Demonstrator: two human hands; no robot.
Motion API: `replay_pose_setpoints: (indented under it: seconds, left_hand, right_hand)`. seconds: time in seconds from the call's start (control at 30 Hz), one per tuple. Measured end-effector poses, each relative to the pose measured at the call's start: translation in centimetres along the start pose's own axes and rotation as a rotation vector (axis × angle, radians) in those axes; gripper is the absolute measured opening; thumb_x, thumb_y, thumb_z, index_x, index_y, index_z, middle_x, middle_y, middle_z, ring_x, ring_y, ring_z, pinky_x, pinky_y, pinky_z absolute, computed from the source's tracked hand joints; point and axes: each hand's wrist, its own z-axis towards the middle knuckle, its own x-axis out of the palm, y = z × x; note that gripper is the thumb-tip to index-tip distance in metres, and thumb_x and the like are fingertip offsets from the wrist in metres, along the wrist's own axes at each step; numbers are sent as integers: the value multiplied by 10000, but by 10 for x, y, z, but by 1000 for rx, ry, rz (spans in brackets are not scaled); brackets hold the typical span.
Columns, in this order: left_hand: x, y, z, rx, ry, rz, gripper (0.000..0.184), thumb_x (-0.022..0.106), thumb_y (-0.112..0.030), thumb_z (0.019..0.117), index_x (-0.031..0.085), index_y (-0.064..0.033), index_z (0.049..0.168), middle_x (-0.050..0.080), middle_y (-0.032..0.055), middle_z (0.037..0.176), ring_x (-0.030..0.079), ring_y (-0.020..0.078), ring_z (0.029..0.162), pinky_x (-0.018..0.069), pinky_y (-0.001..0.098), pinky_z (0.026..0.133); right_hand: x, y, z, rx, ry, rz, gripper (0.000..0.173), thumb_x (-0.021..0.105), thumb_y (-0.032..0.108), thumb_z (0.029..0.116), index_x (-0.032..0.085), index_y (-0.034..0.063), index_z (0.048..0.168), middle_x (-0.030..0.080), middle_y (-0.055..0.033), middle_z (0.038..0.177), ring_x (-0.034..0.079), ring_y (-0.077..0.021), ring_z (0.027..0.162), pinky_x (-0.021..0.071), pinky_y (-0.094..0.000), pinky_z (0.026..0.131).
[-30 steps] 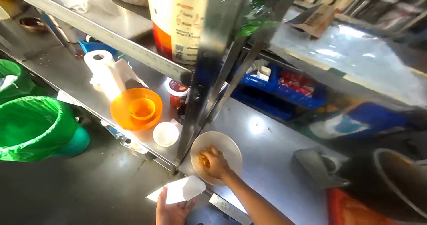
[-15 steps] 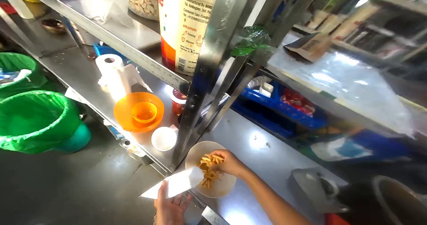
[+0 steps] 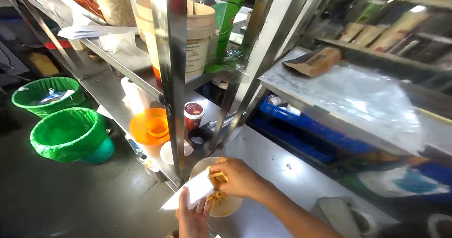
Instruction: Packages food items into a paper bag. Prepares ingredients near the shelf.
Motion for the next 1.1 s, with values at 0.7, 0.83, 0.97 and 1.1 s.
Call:
replay_pose_setpoints:
  seconds: [0.7,0.83,0.97,1.1]
  left_hand:
    - [11,8,17,-75,207,20,636,492,-527,1042,386,-101,1502,563,219,1386,650,353,1154,564,474,950]
    - [12,10,21,-92,215,16,659,471,-568,1037,379,-112,1503,577,211,1362,653,341,1141,562,471,945]
    - [16,12,20,-137,202,0,691,439,-611,1031,374,-115,1507,544,212,1403,626,350,1190,548,475,974]
    - [15,14,21,-162,235,4,698,427,-616,1033,375,-104,1504,560,220,1380,637,352,1169,553,475,964]
  right_hand:
    - [6,-13,7,242,-306,509,387,860,373,780,721,205,1100,722,-7,976,702,-133,864,608,-393,790]
    - [5,-5,0,179,-345,348,382,833,399,801,712,207,1107,710,15,981,681,-108,893,587,-362,813]
    - [6,-6,-4,18,-267,257,265,756,273,858,748,186,1108,708,8,1080,668,-95,971,579,-323,861]
    - [-8,-9,-2,50,-119,269,289,776,291,852,751,178,1118,716,5,1074,669,-100,971,566,-339,870]
